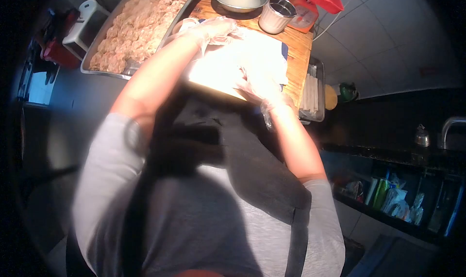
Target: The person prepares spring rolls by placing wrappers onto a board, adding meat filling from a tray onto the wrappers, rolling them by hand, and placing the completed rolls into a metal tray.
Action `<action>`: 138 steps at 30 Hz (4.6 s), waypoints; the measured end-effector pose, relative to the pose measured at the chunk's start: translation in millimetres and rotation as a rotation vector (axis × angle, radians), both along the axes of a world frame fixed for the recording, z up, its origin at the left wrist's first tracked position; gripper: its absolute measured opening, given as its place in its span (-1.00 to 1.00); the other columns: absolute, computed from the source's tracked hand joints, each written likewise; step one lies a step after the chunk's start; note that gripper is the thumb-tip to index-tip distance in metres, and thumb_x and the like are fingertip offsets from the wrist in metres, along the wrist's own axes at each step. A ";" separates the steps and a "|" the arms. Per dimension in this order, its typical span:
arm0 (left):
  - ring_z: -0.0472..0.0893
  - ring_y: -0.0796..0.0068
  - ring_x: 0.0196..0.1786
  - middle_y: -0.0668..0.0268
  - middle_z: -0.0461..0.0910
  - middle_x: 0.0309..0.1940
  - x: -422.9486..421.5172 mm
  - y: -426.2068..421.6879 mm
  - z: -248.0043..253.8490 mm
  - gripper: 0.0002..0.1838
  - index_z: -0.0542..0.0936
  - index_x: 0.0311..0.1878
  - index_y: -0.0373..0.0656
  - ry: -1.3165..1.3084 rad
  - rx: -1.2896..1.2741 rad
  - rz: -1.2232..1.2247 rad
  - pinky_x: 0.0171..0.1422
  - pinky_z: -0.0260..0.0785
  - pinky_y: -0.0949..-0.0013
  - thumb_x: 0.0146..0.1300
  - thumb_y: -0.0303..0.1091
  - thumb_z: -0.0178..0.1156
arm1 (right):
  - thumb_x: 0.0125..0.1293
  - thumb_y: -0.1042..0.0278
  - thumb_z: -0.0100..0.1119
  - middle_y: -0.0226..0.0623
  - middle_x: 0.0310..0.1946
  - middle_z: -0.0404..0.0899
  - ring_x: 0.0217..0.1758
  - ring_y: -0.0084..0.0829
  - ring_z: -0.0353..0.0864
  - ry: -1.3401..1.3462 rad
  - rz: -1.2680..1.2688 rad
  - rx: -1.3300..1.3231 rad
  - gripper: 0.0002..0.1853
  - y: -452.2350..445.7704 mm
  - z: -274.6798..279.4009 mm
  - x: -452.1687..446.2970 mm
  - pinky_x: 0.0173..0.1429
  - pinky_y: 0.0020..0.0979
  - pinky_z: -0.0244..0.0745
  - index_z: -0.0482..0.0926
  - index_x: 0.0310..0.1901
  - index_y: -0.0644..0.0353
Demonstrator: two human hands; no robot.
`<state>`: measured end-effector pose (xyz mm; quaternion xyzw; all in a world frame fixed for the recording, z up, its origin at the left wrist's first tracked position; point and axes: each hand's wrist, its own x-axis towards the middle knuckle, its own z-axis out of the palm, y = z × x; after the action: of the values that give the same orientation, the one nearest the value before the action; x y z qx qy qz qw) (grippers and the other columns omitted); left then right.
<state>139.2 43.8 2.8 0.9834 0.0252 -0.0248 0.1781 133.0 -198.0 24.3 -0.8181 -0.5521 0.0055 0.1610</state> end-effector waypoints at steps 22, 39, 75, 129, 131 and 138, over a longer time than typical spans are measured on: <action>0.58 0.11 0.16 0.21 0.63 0.10 -0.9 -4.6 14.8 -0.56 0.64 0.17 0.18 0.043 -0.074 -0.067 0.22 0.44 0.20 0.21 -0.41 0.24 | 0.17 0.05 0.28 -0.26 -0.39 0.57 -0.20 -0.22 0.57 -0.428 0.189 0.164 -0.77 40.4 30.2 -56.6 -0.06 -0.17 0.44 0.61 -0.31 0.01; 0.57 0.26 0.19 0.30 0.61 0.16 37.5 -41.1 40.5 -0.24 0.51 0.32 0.32 0.288 -0.130 -0.130 0.27 0.42 0.22 0.02 -0.57 0.32 | 0.07 0.27 0.29 -0.11 -0.38 0.53 -0.18 -0.09 0.54 0.218 0.017 -0.023 -0.75 -47.4 7.4 38.1 0.05 -0.15 0.42 0.55 -0.27 0.24; 0.57 0.23 0.19 0.23 0.57 0.21 37.9 -41.3 41.8 -0.18 0.41 0.40 0.33 0.289 -0.061 -0.168 0.31 0.41 0.26 0.04 -0.60 0.25 | 0.11 0.43 0.28 -0.14 -0.01 0.56 0.04 -0.25 0.55 0.411 0.057 0.176 -0.37 -46.0 9.2 23.7 0.21 -0.30 0.46 0.44 0.28 0.23; 0.62 0.24 -0.19 0.19 0.64 -0.27 -169.9 -41.5 -33.5 -0.82 0.64 -0.13 -0.15 -0.518 -0.348 0.062 -0.07 0.48 0.29 0.21 -0.37 0.24 | 0.15 0.45 0.35 -0.17 -0.24 0.62 -0.15 -0.13 0.61 0.004 -0.012 0.316 -0.77 -82.4 -30.2 16.5 -0.02 -0.22 0.52 0.64 -0.13 0.20; 0.62 0.13 -0.18 0.16 0.64 -0.25 -174.0 -44.9 -6.9 -0.84 0.65 -0.19 -0.13 -0.512 0.143 0.022 -0.05 0.49 0.23 0.16 -0.36 0.25 | 0.16 0.42 0.34 -0.19 -0.23 0.62 -0.07 -0.10 0.59 -0.250 -0.030 0.303 -0.78 -73.0 -21.2 4.9 0.03 -0.17 0.49 0.66 -0.13 0.13; 0.61 0.17 -0.06 0.18 0.63 -0.19 -162.6 -78.0 13.0 -0.79 0.64 -0.14 -0.11 -0.499 -0.142 0.158 0.02 0.48 0.17 0.16 -0.30 0.23 | 0.14 0.35 0.30 -0.18 -0.15 0.59 0.01 -0.08 0.53 0.335 -0.090 0.424 -0.74 -47.1 -56.4 8.0 0.12 -0.13 0.43 0.66 -0.10 0.08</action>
<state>-23.4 -34.3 15.9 0.9391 0.0555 0.2308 0.2486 141.0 -245.1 -32.1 -0.7775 -0.4697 0.0180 0.4178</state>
